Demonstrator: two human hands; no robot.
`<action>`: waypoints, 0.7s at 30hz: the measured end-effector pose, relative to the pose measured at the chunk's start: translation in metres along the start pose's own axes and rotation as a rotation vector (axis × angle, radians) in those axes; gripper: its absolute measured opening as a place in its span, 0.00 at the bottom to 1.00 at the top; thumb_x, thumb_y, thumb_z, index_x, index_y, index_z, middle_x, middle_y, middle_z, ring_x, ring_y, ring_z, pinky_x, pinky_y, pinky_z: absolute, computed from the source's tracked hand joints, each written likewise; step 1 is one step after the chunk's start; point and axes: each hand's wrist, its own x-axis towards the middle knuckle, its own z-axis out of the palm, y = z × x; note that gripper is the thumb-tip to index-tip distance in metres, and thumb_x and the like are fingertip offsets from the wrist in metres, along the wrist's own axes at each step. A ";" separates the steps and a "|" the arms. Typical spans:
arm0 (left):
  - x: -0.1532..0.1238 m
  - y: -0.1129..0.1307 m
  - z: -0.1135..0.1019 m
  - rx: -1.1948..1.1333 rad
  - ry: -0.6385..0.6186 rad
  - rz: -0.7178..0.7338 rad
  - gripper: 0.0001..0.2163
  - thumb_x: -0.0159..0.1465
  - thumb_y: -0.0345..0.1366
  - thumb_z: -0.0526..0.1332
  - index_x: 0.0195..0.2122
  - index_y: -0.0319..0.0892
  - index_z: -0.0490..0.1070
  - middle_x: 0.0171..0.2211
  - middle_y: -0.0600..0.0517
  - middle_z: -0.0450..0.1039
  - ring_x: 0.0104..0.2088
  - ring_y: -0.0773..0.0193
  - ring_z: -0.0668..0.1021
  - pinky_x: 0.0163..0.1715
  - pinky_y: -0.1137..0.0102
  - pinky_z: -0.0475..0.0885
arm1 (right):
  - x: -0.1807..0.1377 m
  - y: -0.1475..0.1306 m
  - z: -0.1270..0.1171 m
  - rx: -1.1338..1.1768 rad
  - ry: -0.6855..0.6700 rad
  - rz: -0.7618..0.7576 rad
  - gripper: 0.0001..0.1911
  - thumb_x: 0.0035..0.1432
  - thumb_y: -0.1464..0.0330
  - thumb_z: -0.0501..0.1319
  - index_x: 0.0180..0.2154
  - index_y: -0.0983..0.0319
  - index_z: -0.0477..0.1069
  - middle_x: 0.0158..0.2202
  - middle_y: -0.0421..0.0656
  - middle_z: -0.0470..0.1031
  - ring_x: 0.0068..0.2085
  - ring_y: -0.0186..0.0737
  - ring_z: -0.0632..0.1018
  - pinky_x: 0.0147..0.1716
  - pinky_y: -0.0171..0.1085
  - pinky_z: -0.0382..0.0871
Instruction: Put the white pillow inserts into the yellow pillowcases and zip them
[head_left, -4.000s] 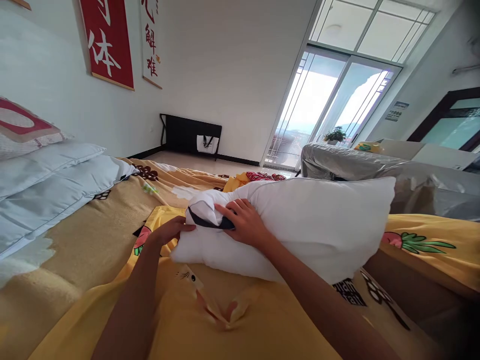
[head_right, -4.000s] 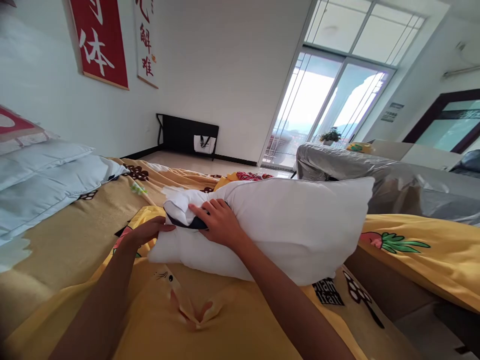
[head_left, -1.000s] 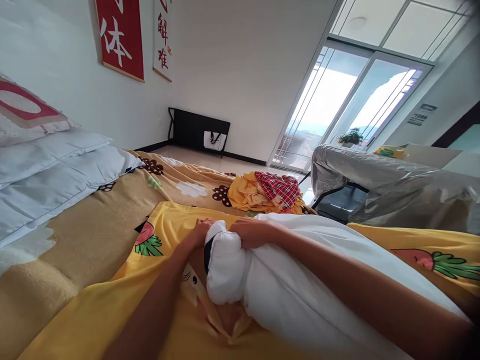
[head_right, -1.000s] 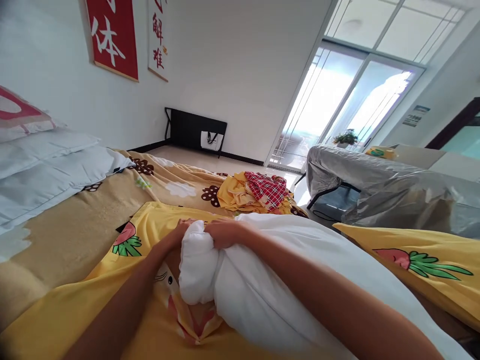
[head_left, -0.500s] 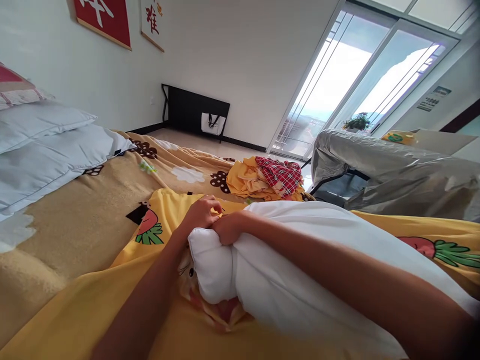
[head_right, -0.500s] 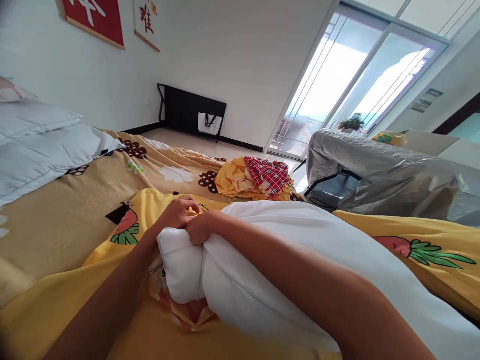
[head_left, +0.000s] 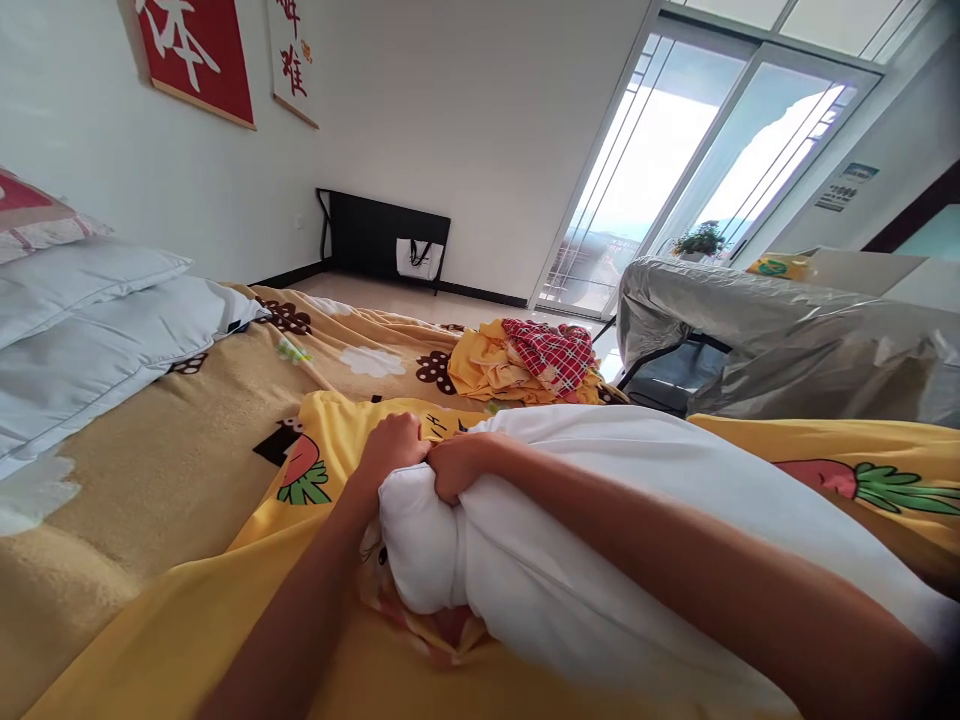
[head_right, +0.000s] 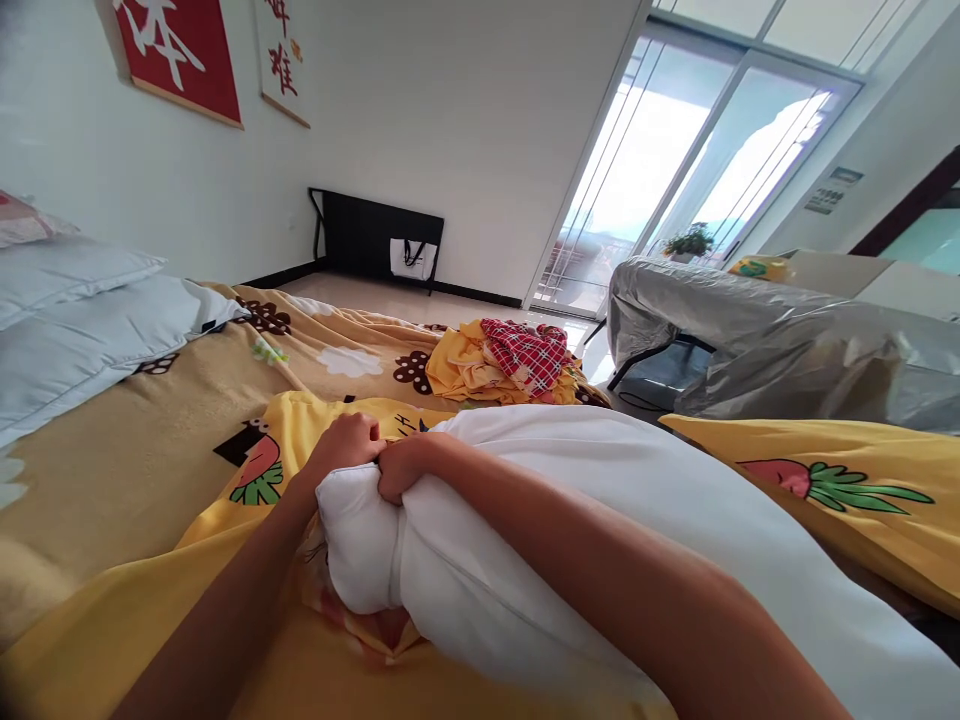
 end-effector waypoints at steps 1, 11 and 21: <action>0.001 -0.001 0.001 0.002 -0.014 0.009 0.06 0.56 0.36 0.58 0.25 0.41 0.72 0.29 0.45 0.76 0.33 0.57 0.77 0.31 0.68 0.65 | -0.006 0.002 0.001 -0.006 0.002 0.002 0.19 0.38 0.68 0.65 0.36 0.67 0.78 0.36 0.48 0.79 0.36 0.46 0.77 0.35 0.39 0.70; 0.003 -0.004 0.012 -0.046 -0.022 0.091 0.08 0.57 0.38 0.56 0.23 0.42 0.68 0.25 0.49 0.74 0.29 0.61 0.74 0.26 0.71 0.59 | -0.065 0.045 0.006 -0.031 0.213 -0.077 0.36 0.52 0.52 0.59 0.62 0.53 0.60 0.54 0.51 0.70 0.57 0.55 0.68 0.57 0.55 0.52; 0.001 0.005 0.017 0.024 0.057 0.062 0.07 0.57 0.37 0.56 0.28 0.42 0.71 0.28 0.47 0.76 0.32 0.59 0.76 0.27 0.70 0.60 | -0.070 0.021 0.034 -0.019 0.370 -0.003 0.21 0.56 0.59 0.55 0.51 0.57 0.70 0.37 0.46 0.78 0.37 0.46 0.77 0.35 0.38 0.64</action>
